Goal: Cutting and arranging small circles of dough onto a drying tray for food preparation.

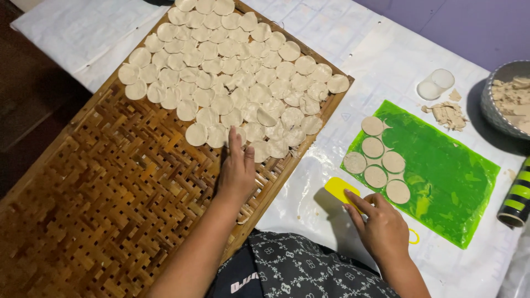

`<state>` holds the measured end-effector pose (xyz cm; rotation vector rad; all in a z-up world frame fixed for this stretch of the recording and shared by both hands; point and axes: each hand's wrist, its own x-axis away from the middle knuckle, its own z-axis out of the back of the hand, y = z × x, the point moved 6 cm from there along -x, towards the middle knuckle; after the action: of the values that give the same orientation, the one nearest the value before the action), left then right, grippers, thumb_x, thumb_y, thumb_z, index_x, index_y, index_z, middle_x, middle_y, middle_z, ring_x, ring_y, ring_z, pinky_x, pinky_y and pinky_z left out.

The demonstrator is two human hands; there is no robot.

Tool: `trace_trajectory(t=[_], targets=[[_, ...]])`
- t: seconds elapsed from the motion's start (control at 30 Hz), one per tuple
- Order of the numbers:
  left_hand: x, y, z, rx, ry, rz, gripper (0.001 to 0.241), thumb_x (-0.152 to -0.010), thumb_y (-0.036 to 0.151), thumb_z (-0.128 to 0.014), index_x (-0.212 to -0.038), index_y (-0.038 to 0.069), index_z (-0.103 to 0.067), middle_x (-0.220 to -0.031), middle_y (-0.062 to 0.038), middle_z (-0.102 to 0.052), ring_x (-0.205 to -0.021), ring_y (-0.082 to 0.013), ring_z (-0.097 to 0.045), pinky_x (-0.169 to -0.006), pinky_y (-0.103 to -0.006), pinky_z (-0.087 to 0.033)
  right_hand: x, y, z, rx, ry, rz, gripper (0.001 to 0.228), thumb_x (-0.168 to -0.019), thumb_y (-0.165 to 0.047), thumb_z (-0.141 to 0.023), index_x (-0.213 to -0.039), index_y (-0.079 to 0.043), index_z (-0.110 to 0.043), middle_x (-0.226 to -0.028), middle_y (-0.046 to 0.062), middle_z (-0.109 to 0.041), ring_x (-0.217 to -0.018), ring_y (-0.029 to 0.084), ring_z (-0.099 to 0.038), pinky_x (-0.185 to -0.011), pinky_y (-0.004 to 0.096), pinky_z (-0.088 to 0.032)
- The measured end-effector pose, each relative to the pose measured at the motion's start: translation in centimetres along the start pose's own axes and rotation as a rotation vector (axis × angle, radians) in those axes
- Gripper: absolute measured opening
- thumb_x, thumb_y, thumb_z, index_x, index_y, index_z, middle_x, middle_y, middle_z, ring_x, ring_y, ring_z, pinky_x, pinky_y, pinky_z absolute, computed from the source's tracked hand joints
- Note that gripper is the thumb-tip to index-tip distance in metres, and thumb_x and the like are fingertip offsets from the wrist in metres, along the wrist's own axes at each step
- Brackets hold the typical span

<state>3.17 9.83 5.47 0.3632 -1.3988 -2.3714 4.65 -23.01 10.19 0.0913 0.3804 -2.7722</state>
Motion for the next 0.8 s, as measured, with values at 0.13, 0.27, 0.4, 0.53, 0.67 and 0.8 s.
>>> trace_trajectory(t=[0.13, 0.27, 0.4, 0.53, 0.67, 0.8], targets=[[0.8, 1.1, -1.3, -0.100, 0.019, -0.280, 0.075, -0.110, 0.048, -0.037, -0.160, -0.004, -0.018, -0.163, -0.032, -0.031, -0.149, -0.0434, -0.039, -0.120, -0.0458, -0.038, 1.7, 3.3, -0.8, 0.021, 0.016, -0.125, 0.029, -0.087, -0.043, -0.072, -0.113, -0.035, -0.080, -0.089, 0.000, -0.069, -0.076, 0.024, -0.069, -0.064, 0.040, -0.055], [2.5, 2.5, -5.4, -0.223, -0.084, -0.431, 0.075, -0.109, 0.048, -0.040, -0.160, -0.004, -0.022, -0.166, -0.028, -0.028, -0.157, -0.0448, -0.020, -0.125, -0.0532, -0.023, 3.6, 9.1, -0.1, 0.088, 0.033, -0.338, 0.030, -0.088, -0.045, -0.072, -0.115, -0.036, -0.080, -0.091, 0.001, -0.069, -0.078, 0.026, -0.069, -0.067, 0.042, -0.055], [4.1, 3.0, -8.6, -0.364, -0.246, -0.520, 0.075, -0.106, 0.050, -0.042, -0.159, -0.002, -0.027, -0.168, -0.024, -0.024, -0.158, -0.0396, -0.014, -0.126, -0.0559, -0.008, 6.5, 15.2, -0.4, 0.197, 0.076, -0.562, 0.031, -0.091, -0.046, -0.072, -0.120, -0.035, -0.079, -0.096, 0.007, -0.069, -0.083, 0.029, -0.069, -0.071, 0.044, -0.055], [4.6, 2.0, -10.4, -0.563, -0.292, -0.578, 0.077, -0.104, 0.052, -0.041, -0.157, -0.002, -0.027, -0.166, -0.022, -0.022, -0.157, -0.0363, -0.013, -0.124, -0.0562, -0.002, 7.4, 16.3, -0.8, 0.301, 0.112, -0.537, 0.030, -0.090, -0.043, -0.073, -0.117, -0.033, -0.080, -0.097, 0.009, -0.069, -0.088, 0.029, -0.070, -0.072, 0.044, -0.054], [4.8, 2.2, -10.7, -0.618, -0.323, -0.588, 0.075, -0.105, 0.050, -0.040, -0.157, -0.002, -0.026, -0.167, -0.022, -0.021, -0.157, -0.0366, -0.011, -0.124, -0.0561, -0.002, 6.8, 14.0, -1.1, 0.336, 0.090, -0.490, 0.030, -0.087, -0.042, -0.074, -0.115, -0.032, -0.081, -0.094, 0.008, -0.067, -0.087, 0.028, -0.069, -0.070, 0.044, -0.053], [4.7, 2.0, -10.6, -0.615, -0.311, -0.567, 0.076, -0.104, 0.050, -0.040, -0.157, -0.003, -0.026, -0.167, -0.023, -0.021, -0.157, -0.0353, -0.012, -0.124, -0.0553, -0.002, 6.0, 13.7, -2.0, 0.363, 0.081, -0.436, 0.028, -0.087, -0.042, -0.075, -0.114, -0.032, -0.080, -0.093, 0.008, -0.066, -0.086, 0.027, -0.068, -0.070, 0.043, -0.052]])
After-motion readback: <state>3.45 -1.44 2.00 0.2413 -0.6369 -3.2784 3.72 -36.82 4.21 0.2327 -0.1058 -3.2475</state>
